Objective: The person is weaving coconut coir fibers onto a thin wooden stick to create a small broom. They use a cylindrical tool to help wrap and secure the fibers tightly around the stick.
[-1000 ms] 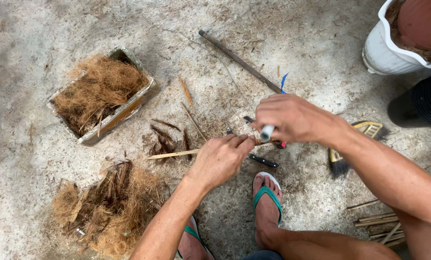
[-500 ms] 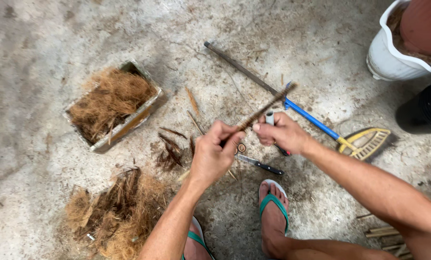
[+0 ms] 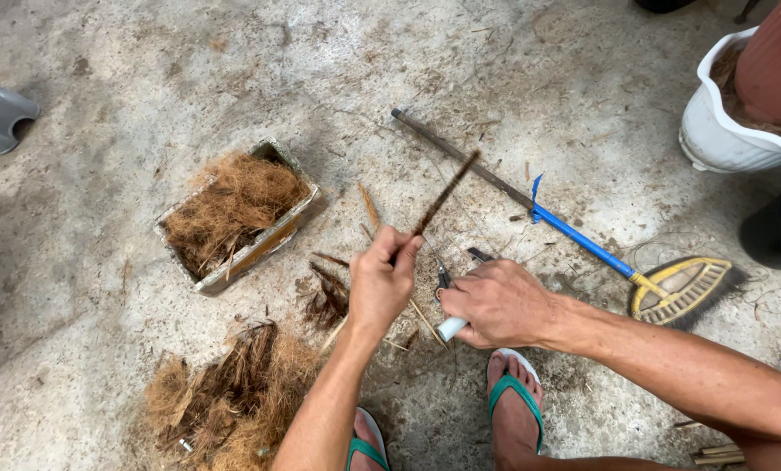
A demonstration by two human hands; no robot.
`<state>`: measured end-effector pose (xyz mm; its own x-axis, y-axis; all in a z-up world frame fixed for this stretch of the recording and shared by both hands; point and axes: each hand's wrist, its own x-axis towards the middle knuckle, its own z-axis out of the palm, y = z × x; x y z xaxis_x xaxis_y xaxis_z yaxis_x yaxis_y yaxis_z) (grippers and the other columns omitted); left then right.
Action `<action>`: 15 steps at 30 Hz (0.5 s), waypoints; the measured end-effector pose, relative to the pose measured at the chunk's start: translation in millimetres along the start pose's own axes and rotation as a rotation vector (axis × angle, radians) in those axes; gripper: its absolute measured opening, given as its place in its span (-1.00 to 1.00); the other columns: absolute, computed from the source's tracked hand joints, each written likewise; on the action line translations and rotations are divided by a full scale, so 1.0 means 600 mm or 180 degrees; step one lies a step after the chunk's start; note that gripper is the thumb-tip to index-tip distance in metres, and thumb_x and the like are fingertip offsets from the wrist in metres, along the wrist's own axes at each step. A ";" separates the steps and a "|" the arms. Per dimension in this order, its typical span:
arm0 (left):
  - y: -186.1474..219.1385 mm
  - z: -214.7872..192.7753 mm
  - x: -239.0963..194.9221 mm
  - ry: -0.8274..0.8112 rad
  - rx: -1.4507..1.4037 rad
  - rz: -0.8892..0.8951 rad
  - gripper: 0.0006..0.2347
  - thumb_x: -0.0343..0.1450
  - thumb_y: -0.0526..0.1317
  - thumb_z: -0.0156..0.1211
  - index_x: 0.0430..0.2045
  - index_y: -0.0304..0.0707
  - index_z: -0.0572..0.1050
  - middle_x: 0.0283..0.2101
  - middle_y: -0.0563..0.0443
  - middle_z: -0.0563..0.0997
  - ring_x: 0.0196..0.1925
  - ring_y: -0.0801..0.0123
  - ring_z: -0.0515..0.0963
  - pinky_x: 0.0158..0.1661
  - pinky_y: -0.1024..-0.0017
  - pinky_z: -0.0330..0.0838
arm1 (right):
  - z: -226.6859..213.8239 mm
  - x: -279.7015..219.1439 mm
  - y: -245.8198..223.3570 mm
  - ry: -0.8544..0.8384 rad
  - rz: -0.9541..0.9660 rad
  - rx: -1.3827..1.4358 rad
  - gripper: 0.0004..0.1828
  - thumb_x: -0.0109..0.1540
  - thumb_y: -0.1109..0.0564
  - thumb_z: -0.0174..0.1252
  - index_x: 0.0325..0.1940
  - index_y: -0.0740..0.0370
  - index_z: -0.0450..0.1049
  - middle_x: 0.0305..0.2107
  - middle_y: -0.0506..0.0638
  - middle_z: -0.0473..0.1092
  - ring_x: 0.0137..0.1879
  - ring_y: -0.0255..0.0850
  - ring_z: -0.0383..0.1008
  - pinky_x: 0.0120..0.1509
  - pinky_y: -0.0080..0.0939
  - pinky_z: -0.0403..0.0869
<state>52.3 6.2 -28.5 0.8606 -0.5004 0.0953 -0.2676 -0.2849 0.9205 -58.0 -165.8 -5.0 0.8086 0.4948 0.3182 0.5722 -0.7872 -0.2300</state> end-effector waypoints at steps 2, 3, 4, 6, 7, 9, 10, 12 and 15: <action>-0.012 0.012 -0.005 -0.0136 0.0930 0.0427 -0.86 0.54 -0.42 0.10 -0.44 -0.29 0.51 -0.58 -0.10 0.62 -0.72 0.46 0.46 -0.76 0.43 0.32 | -0.014 0.004 0.000 -0.0347 -0.0132 -0.0345 -0.76 0.07 0.13 0.28 -0.54 0.16 0.33 -0.69 -0.02 0.35 -0.61 -0.16 0.42 -0.53 -0.06 0.42; -0.019 0.017 -0.011 -0.0215 0.1393 0.0630 -0.85 0.55 -0.45 0.08 -0.42 -0.30 0.52 -0.58 -0.14 0.61 -0.70 0.39 0.49 -0.72 0.42 0.37 | -0.019 0.006 -0.001 -0.0526 -0.0195 -0.0502 -0.77 0.12 0.14 0.26 -0.52 0.16 0.33 -0.66 -0.01 0.37 -0.58 -0.18 0.45 -0.51 -0.09 0.45; -0.027 0.022 -0.015 -0.0129 0.1594 0.1050 -0.87 0.49 -0.51 0.06 -0.41 -0.32 0.51 -0.53 -0.16 0.63 -0.62 0.36 0.54 -0.67 0.42 0.43 | -0.029 0.007 -0.001 -0.0605 -0.0251 -0.0535 -0.79 0.10 0.13 0.26 -0.51 0.16 0.34 -0.64 -0.02 0.37 -0.54 -0.16 0.47 -0.46 -0.07 0.47; -0.036 0.031 -0.019 0.0028 0.1984 0.1921 -0.82 0.36 -0.61 0.02 -0.39 -0.35 0.49 -0.44 -0.20 0.66 -0.46 0.28 0.64 -0.58 0.43 0.55 | -0.055 0.005 0.002 -0.0747 -0.0341 -0.0614 -0.81 0.06 0.11 0.24 -0.47 0.16 0.35 -0.60 -0.04 0.38 -0.45 -0.11 0.50 -0.38 -0.03 0.50; -0.038 0.035 -0.021 -0.0002 0.1875 0.2158 -0.79 0.32 -0.61 0.00 -0.36 -0.34 0.50 -0.38 -0.19 0.68 -0.41 0.26 0.66 -0.52 0.42 0.58 | -0.065 0.006 0.005 -0.0732 -0.0357 -0.0635 -0.83 0.07 0.12 0.24 -0.45 0.15 0.35 -0.58 -0.04 0.40 -0.43 -0.12 0.50 -0.34 -0.04 0.51; -0.039 0.043 -0.033 -0.0036 0.1663 0.2586 -0.72 0.25 -0.60 -0.04 -0.31 -0.30 0.52 -0.26 -0.17 0.71 -0.30 0.20 0.71 -0.40 0.39 0.64 | -0.077 0.008 0.018 -0.0716 -0.0429 -0.0651 -0.85 0.09 0.14 0.22 -0.43 0.14 0.36 -0.54 -0.04 0.42 -0.37 -0.14 0.51 -0.25 -0.06 0.53; -0.038 0.044 -0.034 -0.0287 0.1599 0.2528 -0.75 0.28 -0.58 -0.01 -0.33 -0.29 0.53 -0.27 -0.16 0.71 -0.34 0.24 0.69 -0.41 0.39 0.63 | -0.080 0.010 0.030 -0.0547 -0.0488 -0.0364 -0.88 0.13 0.17 0.23 -0.39 0.14 0.38 -0.53 -0.06 0.41 -0.38 -0.18 0.49 -0.27 -0.13 0.51; -0.032 0.046 -0.039 -0.0794 0.1461 0.2405 -0.81 0.35 -0.56 0.06 -0.37 -0.28 0.54 -0.28 -0.12 0.72 -0.42 0.30 0.67 -0.44 0.38 0.62 | -0.081 0.009 0.056 -0.0202 -0.0591 0.0209 -0.90 0.20 0.25 0.23 -0.32 0.13 0.43 -0.53 -0.09 0.39 -0.39 -0.25 0.45 -0.31 -0.25 0.47; -0.006 0.038 -0.059 -0.1807 0.1501 0.1618 -0.83 0.39 -0.53 0.08 -0.48 -0.23 0.53 -0.59 -0.02 0.60 -0.55 0.32 0.59 -0.46 0.41 0.51 | -0.080 -0.004 0.094 -0.1156 0.1229 0.1770 -0.74 0.15 0.21 0.32 -0.53 0.07 0.38 -0.67 -0.20 0.35 -0.54 -0.36 0.34 -0.47 -0.23 0.29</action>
<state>12.8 6.5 -43.5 0.2792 -0.9511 0.1321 -0.8159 -0.1624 0.5550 -34.2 -229.1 25.5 0.9042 0.3879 -0.1788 0.1467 -0.6753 -0.7228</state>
